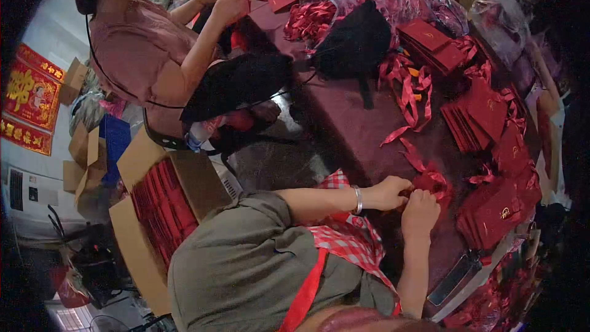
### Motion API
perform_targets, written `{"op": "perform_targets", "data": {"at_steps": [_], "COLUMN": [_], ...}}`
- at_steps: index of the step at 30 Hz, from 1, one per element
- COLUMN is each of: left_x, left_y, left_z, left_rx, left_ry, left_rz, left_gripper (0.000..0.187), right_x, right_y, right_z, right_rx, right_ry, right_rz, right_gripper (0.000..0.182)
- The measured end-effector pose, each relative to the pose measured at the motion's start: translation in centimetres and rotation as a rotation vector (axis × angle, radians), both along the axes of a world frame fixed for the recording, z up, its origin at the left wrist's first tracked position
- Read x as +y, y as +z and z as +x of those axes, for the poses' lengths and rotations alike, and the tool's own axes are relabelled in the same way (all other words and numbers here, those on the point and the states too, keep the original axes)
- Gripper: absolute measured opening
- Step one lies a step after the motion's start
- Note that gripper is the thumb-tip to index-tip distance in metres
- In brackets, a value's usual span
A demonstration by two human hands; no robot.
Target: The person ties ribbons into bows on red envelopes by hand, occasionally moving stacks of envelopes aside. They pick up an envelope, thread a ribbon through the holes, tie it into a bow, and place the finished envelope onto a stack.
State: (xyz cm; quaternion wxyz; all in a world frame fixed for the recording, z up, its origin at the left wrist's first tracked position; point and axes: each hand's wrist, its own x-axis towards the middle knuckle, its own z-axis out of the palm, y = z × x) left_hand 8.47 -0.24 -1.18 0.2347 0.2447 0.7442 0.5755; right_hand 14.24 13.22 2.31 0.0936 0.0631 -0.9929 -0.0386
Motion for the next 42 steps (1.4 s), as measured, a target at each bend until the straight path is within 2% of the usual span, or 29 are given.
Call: {"op": "perform_targets", "data": {"at_steps": [4,6,8,13,14,15,20,23,24,26,27,29,30,32,33,34,35,37,42], "left_x": [-0.5,0.0,0.2,-0.1,-0.3,-0.2,0.6,-0.3,-0.1,0.2,0.0,-0.7,-1.1,-1.4,-0.6,-0.9,-0.9,-0.8,-0.7], "left_y": [0.7,-0.4,-0.6,0.3,1.0,0.3,-2.0,0.6,-0.3,-2.5,-1.9,0.6,1.5,3.6,0.9,1.2,2.8,1.1,1.5], "left_z": [-0.2,-0.2,-0.2,-0.2,-0.5,-0.4,-0.6,-0.8,-0.7,-0.9,-1.1,-1.9,-2.0,-2.6,-2.6,-2.3,-2.0,-2.1,-2.4], "left_rx": [-0.037,0.149,0.177,0.018,-0.12,-0.044,0.115,0.009,0.005,0.352,0.354,-0.274,-0.238,0.271,0.468,0.543,0.473,0.534,0.586], "left_ry": [-0.057,-0.033,-0.022,-0.022,-0.078,-0.052,-0.056,-0.154,-0.155,-0.122,-0.123,-0.356,-0.338,-0.406,-0.328,-0.232,-0.239,-0.158,-0.203], "left_rz": [0.024,0.035,0.029,0.07,0.041,0.049,0.03,-0.008,-0.011,0.04,0.035,-0.016,-0.069,-0.208,-0.222,-0.338,-0.387,-0.233,-0.233], "left_gripper": [0.034,0.035,0.036,0.037,0.037,0.036,0.035,0.036,0.036,0.036,0.036,0.038,0.036,0.03,0.022,0.022,0.021,0.017,0.01], "right_x": [0.7,1.2,1.3,2.2,2.2,2.2,2.7,2.4,2.2,2.0,2.0,2.1,2.1,2.4,2.4,2.4,2.4,2.0,2.4], "right_y": [-2.2,-2.1,-0.6,-0.2,0.1,0.3,-0.7,-0.9,-0.7,-0.7,-0.8,-0.9,-1.0,-1.6,-1.9,-2.4,-3.0,-2.4,-3.1], "right_z": [0.0,0.5,0.3,0.9,1.1,1.2,1.3,1.0,0.9,0.9,1.0,1.1,1.1,1.5,1.5,1.6,1.4,1.5,2.0], "right_rx": [-0.038,-0.027,-0.004,-0.031,-0.011,0.012,-0.013,0.049,0.038,0.029,0.043,0.056,0.084,0.097,0.142,0.186,0.063,0.24,0.254], "right_ry": [-0.033,-0.047,-0.026,-0.003,-0.01,-0.013,0.047,0.089,0.09,0.095,0.101,0.093,0.117,0.119,0.137,0.138,0.047,0.104,0.037], "right_rz": [-0.096,-0.157,-0.513,-0.578,-0.61,-0.643,-0.521,-0.467,-0.418,-0.375,-0.4,-0.425,-0.44,-0.406,-0.443,-0.47,-0.397,-0.459,-0.582], "right_gripper": [0.008,0.01,0.015,0.018,0.018,0.018,0.011,0.011,0.011,0.012,0.012,0.012,0.011,0.01,0.01,0.009,0.007,0.007,0.023]}}
